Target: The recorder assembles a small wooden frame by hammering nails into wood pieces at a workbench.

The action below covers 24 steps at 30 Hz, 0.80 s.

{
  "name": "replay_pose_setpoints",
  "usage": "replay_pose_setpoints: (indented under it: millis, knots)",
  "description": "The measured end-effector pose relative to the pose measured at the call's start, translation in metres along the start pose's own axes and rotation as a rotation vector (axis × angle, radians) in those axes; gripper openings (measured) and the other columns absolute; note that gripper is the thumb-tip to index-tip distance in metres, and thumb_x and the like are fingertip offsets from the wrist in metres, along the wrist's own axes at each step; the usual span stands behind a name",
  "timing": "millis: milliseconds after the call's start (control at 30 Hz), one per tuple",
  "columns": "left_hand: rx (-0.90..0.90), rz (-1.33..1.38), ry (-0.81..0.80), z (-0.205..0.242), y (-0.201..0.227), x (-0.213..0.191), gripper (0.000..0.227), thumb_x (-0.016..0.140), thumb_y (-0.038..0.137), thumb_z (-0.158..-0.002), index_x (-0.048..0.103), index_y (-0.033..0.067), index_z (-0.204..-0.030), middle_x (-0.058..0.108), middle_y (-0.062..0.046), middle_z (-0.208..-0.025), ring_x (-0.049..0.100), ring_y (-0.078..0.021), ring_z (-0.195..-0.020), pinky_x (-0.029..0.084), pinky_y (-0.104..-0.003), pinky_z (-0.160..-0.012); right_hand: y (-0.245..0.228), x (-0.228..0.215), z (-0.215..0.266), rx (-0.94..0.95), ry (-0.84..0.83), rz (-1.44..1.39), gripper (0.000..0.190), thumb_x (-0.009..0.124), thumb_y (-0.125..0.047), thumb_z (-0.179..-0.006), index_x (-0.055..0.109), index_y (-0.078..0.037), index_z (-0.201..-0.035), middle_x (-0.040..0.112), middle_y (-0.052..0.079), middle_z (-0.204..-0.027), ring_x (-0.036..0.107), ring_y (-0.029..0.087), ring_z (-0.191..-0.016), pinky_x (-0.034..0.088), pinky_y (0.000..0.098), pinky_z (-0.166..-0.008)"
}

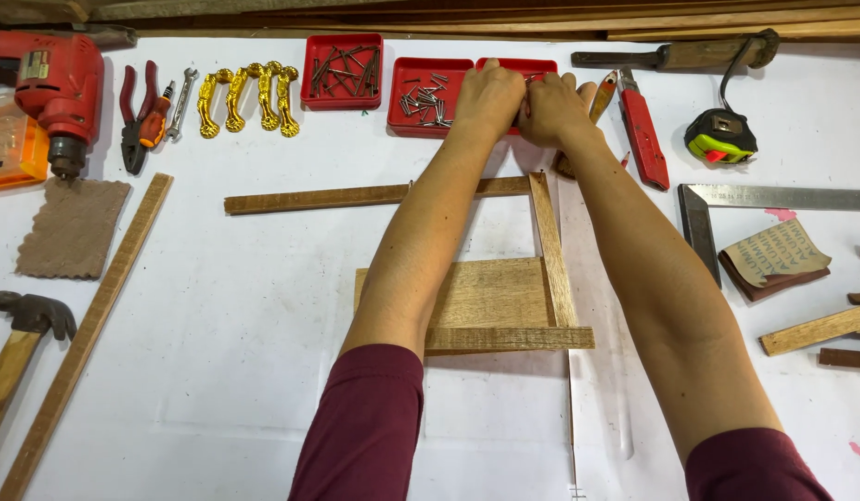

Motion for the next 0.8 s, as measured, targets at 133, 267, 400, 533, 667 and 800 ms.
replay_pose_setpoints:
  millis: [133, 267, 400, 533, 667, 800]
  knots:
    - [0.018, 0.000, 0.103, -0.006, -0.006, -0.002, 0.005, 0.072, 0.010, -0.086, 0.077, 0.0078, -0.085, 0.077, -0.010, -0.091, 0.066, -0.0266, -0.107, 0.055, -0.047, -0.085, -0.005, -0.017, 0.012, -0.046, 0.072, -0.077, 0.026, 0.056, -0.027, -0.100, 0.066, -0.005, -0.107, 0.059, 0.020, -0.121, 0.049, 0.037, -0.117, 0.033, 0.0585, -0.101]
    - [-0.011, 0.226, 0.149, 0.005, -0.009, -0.053, 0.007, 0.073, 0.003, -0.081, 0.075, 0.0041, -0.088, 0.073, -0.018, -0.096, 0.069, -0.0334, -0.098, 0.059, -0.045, -0.081, -0.023, -0.064, 0.033, -0.124, 0.233, -0.252, 0.016, 0.065, -0.017, -0.095, 0.061, -0.007, -0.108, 0.063, 0.016, -0.109, 0.053, 0.037, -0.109, 0.035, 0.0540, -0.097]
    - [-0.039, 0.300, 0.159, 0.012, -0.007, -0.081, 0.007, 0.073, 0.004, -0.083, 0.075, 0.0043, -0.090, 0.073, -0.021, -0.096, 0.072, -0.0376, -0.093, 0.060, -0.048, -0.080, -0.026, -0.088, 0.041, -0.237, 0.416, -0.382, 0.020, 0.070, -0.002, -0.092, 0.058, -0.005, -0.107, 0.069, 0.008, -0.098, 0.061, 0.034, -0.101, 0.040, 0.0530, -0.088]
    - [0.026, 0.203, 0.419, 0.005, -0.008, -0.080, 0.009, 0.073, -0.002, -0.077, 0.074, 0.0035, -0.084, 0.074, -0.019, -0.092, 0.074, -0.0372, -0.090, 0.061, -0.047, -0.078, -0.037, -0.112, 0.052, -0.301, 0.513, -0.461, 0.024, 0.074, 0.002, -0.091, 0.058, -0.004, -0.108, 0.071, 0.008, -0.098, 0.066, 0.030, -0.096, 0.047, 0.0493, -0.084]
    - [-0.041, 0.469, 0.397, 0.022, -0.001, -0.110, 0.012, 0.077, -0.001, -0.075, 0.075, 0.0038, -0.085, 0.074, -0.019, -0.088, 0.073, -0.0379, -0.084, 0.060, -0.047, -0.073, -0.035, -0.129, 0.065, -0.275, 0.580, -0.648, 0.018, 0.073, 0.005, -0.092, 0.064, -0.003, -0.106, 0.073, 0.008, -0.098, 0.072, 0.021, -0.091, 0.058, 0.0353, -0.083]
    - [0.032, 0.704, 0.353, 0.041, 0.014, -0.128, 0.014, 0.080, -0.001, -0.074, 0.076, 0.0017, -0.088, 0.077, -0.016, -0.084, 0.075, -0.0330, -0.080, 0.060, -0.043, -0.071, -0.023, -0.133, 0.091, -0.162, 0.558, -0.825, 0.008, 0.073, -0.004, -0.099, 0.070, -0.003, -0.107, 0.078, 0.005, -0.100, 0.075, 0.013, -0.090, 0.060, 0.0286, -0.080]
Point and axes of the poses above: each hand's wrist, its own z-axis away from the middle knuckle, its own x-axis out of the palm, y = z × x, the point moved 8 cm from there along -z, towards the middle knuckle
